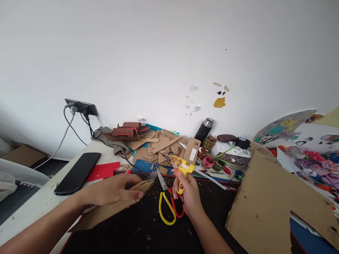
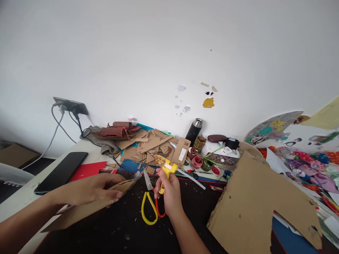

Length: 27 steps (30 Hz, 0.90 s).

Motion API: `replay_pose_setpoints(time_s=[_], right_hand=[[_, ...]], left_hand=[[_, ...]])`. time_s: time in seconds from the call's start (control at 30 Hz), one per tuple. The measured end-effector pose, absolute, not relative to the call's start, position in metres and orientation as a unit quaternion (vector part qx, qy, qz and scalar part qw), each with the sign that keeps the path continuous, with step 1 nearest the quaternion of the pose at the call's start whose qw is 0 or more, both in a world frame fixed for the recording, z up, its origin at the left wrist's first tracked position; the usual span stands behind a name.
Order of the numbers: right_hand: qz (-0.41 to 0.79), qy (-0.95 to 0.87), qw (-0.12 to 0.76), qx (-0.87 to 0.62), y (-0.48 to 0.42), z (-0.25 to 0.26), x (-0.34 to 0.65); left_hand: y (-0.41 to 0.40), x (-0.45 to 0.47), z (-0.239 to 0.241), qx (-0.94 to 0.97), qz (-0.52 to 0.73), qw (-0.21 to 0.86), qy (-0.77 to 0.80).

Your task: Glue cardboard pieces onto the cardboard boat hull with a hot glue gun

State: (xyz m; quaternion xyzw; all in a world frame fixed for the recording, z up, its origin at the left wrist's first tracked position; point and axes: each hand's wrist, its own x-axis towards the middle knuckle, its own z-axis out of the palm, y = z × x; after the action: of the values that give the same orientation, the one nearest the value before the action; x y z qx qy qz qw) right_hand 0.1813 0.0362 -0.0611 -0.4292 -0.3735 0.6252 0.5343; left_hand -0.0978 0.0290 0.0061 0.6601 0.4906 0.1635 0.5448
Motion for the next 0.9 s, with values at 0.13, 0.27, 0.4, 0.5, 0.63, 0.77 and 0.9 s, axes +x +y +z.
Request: replay_pose_setpoints(time_s=[0.13, 0.27, 0.4, 0.5, 0.63, 0.77, 0.9], right_hand=[[0.649, -0.386, 0.487, -0.439, 0.035, -0.062, 0.180], [0.668, -0.402, 0.460, -0.425, 0.040, -0.055, 0.185], [0.659, -0.430, 0.461, -0.411, 0.049, -0.047, 0.188], [0.630, -0.436, 0.486, -0.419, 0.055, -0.047, 0.189], [0.601, -0.440, 0.486, -0.456, 0.056, -0.052, 0.194], [0.570, -0.457, 0.478, -0.487, 0.056, -0.054, 0.206], [0.549, -0.481, 0.459, -0.506, 0.055, -0.055, 0.211]], left_hand=[[0.034, -0.101, 0.017, 0.631, 0.216, 0.578, 0.470], [0.047, -0.092, 0.007, 0.536, 0.255, 0.639, 0.489], [0.067, -0.074, -0.005, 0.507, 0.298, 0.634, 0.502], [0.082, -0.062, -0.008, 0.529, 0.301, 0.618, 0.498], [0.096, -0.056, -0.008, 0.572, 0.298, 0.605, 0.466], [0.101, -0.059, -0.012, 0.599, 0.248, 0.588, 0.484], [0.102, -0.062, -0.015, 0.600, 0.237, 0.568, 0.512]])
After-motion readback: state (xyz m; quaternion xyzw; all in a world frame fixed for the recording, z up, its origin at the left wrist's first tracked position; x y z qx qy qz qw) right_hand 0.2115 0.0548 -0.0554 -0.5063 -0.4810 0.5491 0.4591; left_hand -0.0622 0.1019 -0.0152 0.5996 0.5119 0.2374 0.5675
